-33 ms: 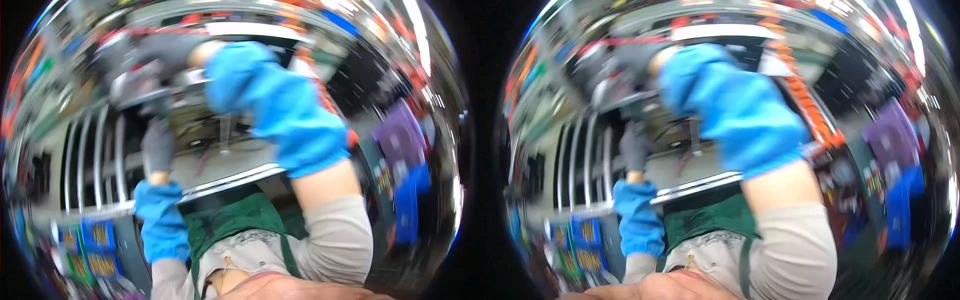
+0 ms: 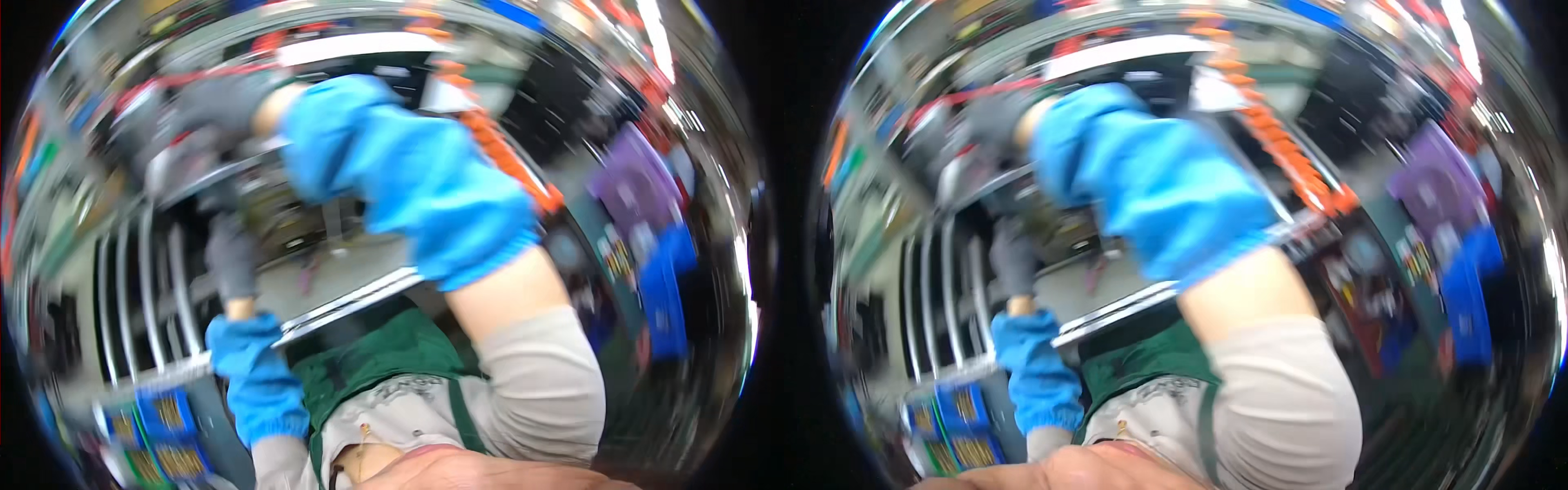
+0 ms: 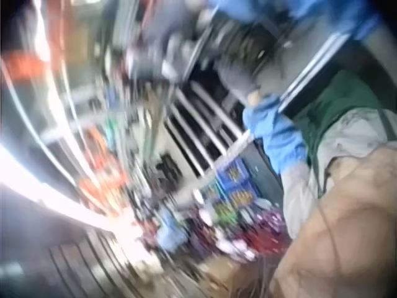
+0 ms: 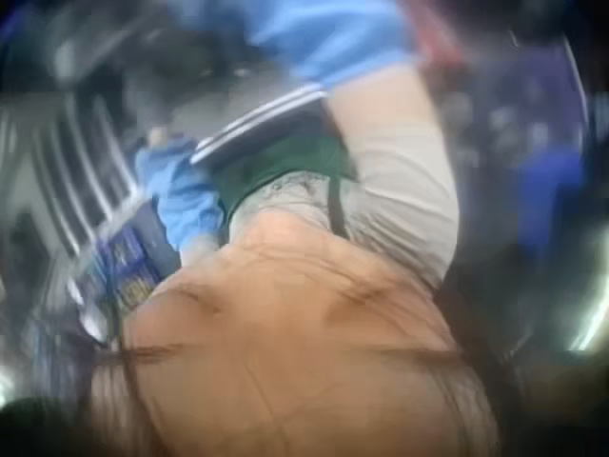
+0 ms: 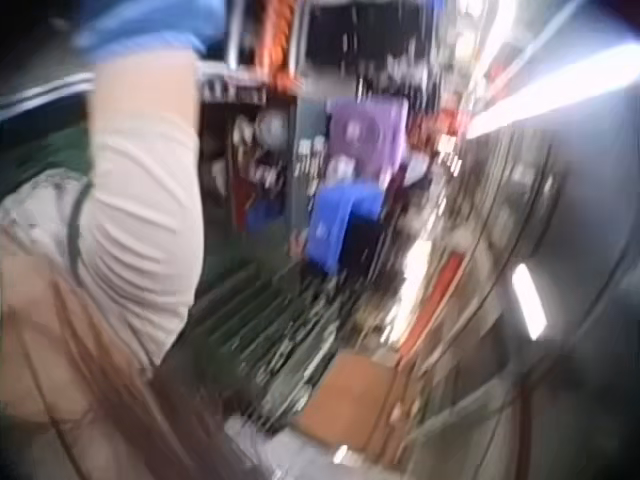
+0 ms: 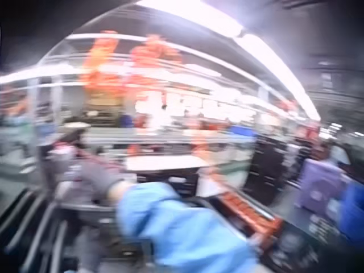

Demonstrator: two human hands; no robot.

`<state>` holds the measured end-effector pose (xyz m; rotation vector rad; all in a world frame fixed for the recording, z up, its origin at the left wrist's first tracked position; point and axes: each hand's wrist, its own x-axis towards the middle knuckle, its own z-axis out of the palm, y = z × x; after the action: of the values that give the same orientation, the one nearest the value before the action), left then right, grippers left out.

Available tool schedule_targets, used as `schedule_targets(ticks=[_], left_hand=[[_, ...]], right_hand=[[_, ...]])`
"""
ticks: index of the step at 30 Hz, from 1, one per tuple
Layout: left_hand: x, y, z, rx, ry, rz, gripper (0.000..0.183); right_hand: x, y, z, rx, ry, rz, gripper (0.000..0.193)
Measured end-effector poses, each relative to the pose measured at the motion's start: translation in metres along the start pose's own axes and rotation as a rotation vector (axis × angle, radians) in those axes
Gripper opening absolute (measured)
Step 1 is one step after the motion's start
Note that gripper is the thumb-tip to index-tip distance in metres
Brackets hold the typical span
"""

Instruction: The person installs a green circuit board into a metal chassis, connecting various wires and securing the board with screws. They use a pneumatic screwdriver to tighten fasteners and organize the internal wiring within the device.

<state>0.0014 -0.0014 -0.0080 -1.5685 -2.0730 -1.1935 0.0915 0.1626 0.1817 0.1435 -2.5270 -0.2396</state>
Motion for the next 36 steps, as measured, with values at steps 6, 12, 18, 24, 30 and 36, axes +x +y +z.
schedule_targets(ticks=[6,12,18,24,30,36], left_hand=[[-0.012,-0.063,0.036,-0.430,-0.017,-0.113,0.047],[-0.006,-0.046,0.027,-0.204,-0.172,-0.225,0.051],[-0.034,-0.046,0.010,-0.282,-0.113,-0.321,0.040],[-0.040,-0.027,0.010,-0.227,-0.145,-0.323,0.038],[-0.048,-0.030,-0.010,0.039,-0.256,-0.133,0.033],[-0.038,0.004,0.003,-0.014,-0.281,-0.222,0.035]], right_hand=[[-0.094,-0.139,-0.020,-0.233,0.351,-0.112,0.020],[-0.392,-0.220,-0.044,-0.270,0.165,0.834,0.017],[-0.622,-0.267,-0.134,-0.531,-0.411,1.804,0.032],[-0.745,-0.219,-0.240,-1.080,-0.574,2.045,0.047],[-0.771,-0.165,-0.257,-0.828,-0.729,2.494,0.070],[-0.753,-0.121,-0.262,-0.845,-0.602,2.369,0.050]])
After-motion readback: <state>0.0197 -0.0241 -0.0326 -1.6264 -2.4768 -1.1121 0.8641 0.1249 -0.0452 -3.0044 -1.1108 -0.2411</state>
